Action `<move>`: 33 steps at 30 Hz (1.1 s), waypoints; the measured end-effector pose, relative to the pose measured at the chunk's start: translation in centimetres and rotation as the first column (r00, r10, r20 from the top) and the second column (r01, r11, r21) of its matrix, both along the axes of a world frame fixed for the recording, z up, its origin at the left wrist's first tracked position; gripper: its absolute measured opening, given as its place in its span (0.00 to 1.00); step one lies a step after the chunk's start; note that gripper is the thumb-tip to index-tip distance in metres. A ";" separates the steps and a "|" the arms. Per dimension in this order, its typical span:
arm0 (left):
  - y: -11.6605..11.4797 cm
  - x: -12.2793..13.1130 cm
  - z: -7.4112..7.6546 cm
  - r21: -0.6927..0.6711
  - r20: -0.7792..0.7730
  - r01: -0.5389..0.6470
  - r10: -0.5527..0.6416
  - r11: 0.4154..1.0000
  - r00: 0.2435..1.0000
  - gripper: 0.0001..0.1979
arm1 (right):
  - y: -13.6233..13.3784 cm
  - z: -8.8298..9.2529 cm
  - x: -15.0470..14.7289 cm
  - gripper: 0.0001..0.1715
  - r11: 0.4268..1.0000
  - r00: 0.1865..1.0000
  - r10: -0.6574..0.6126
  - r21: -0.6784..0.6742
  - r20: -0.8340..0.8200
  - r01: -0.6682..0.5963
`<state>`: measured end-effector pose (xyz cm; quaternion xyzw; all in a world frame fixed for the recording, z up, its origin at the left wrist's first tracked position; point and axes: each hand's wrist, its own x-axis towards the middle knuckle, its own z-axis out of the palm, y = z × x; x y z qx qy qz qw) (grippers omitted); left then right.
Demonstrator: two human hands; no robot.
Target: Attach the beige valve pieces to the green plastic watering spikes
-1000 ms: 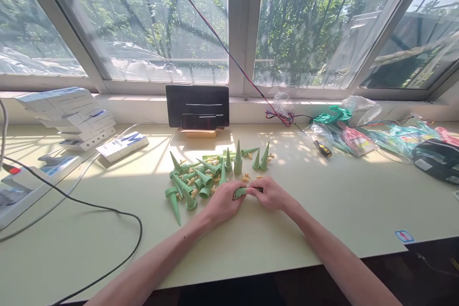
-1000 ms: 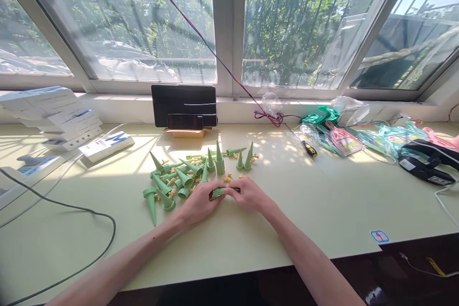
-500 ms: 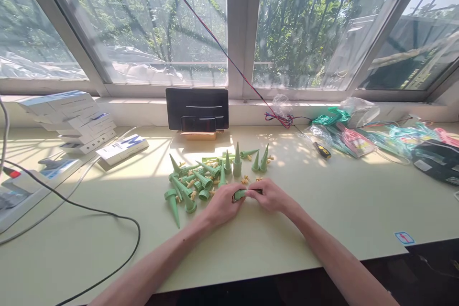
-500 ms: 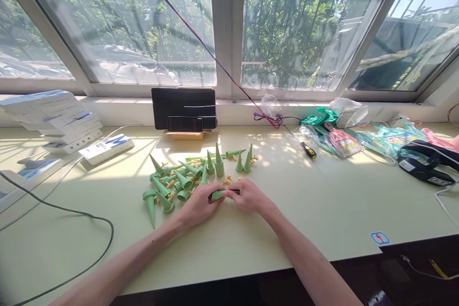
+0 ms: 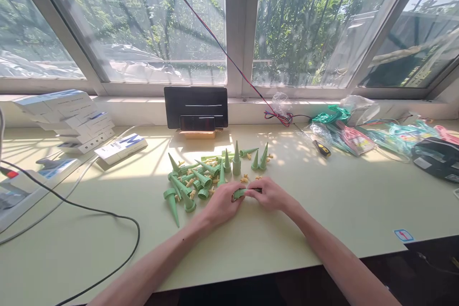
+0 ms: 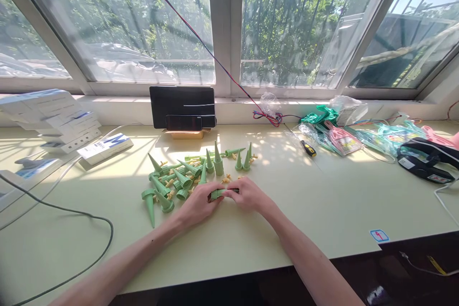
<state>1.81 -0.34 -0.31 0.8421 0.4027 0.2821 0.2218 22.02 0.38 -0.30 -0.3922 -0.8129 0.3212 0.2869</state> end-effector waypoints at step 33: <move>-0.1 -0.2 0.9 0.127 -0.103 0.083 -0.070 0.988 0.992 0.12 | -0.1 -0.1 -0.2 0.22 0.999 1.000 -0.014 0.030 0.011 0.014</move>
